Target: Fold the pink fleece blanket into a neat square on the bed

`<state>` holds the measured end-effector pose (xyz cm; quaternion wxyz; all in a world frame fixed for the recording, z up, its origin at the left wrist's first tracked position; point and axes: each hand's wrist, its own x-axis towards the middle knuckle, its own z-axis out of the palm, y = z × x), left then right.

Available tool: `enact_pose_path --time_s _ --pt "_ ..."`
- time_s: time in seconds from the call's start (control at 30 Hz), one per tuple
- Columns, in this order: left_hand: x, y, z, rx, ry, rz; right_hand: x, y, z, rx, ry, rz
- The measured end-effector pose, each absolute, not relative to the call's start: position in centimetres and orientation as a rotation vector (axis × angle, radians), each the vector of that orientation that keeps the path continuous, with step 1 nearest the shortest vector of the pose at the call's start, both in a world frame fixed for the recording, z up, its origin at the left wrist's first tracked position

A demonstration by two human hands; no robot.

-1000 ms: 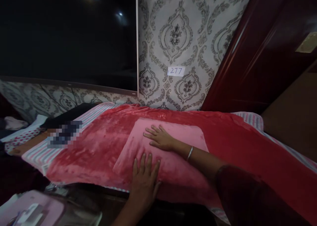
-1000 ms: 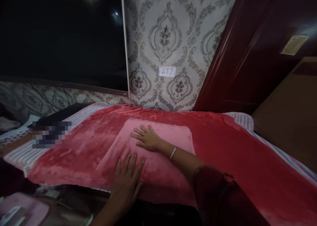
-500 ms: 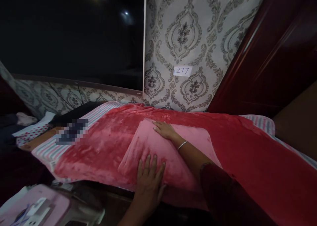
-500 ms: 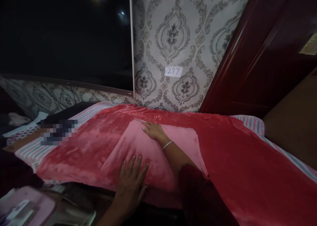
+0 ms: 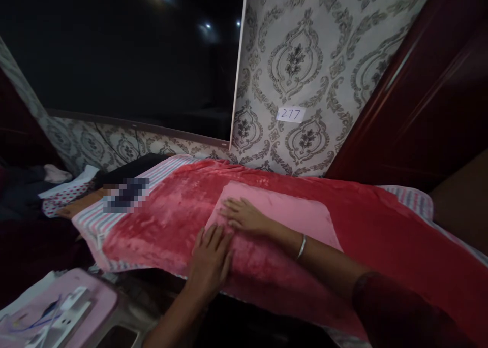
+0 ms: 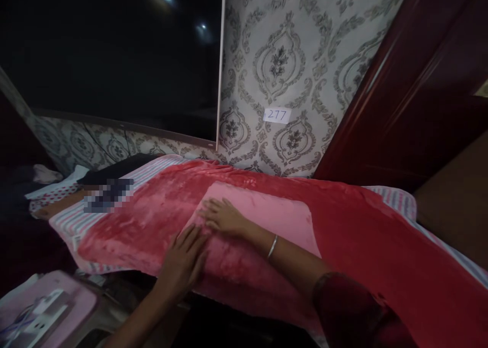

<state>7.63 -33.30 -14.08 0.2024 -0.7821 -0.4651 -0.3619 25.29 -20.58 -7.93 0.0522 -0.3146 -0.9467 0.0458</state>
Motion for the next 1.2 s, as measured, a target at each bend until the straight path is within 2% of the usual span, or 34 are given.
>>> enact_pose_path --time_s 0.1,0.2,0.3,0.5,0.73,0.83,1.03,1.2 --pt "7.2 -32.6 -16.1 -2.112 -1.279 -1.028 24.3 -20.6 -9.1 -0.879 -2.934 0.160" --pt "7.3 -32.5 -17.3 -2.075 -1.285 -1.047 23.6 -18.2 -9.6 -0.984 -2.914 0.118" --pt "7.3 -32.6 -17.4 -2.066 -1.291 -1.046 22.9 -15.0 -9.4 -1.146 -2.862 0.095" --pt "7.0 -32.1 -17.5 -2.074 -1.287 -1.021 21.9 -11.5 -8.7 -1.451 -2.698 0.289" --pt "6.5 -30.9 -18.5 -2.101 -1.241 -1.017 21.7 -11.8 -7.6 -1.496 -2.599 0.306" --pt "6.6 -30.6 -18.5 -2.093 -1.236 -1.037 22.1 -12.9 -6.5 -1.469 -2.594 0.195" --pt "6.3 -30.8 -17.2 -2.100 -1.186 -1.004 28.7 -19.2 -5.0 -1.311 -2.684 0.069" --pt "7.7 -32.0 -13.9 -2.107 -1.234 -1.077 38.8 -25.5 -5.0 -1.576 -2.536 0.149"
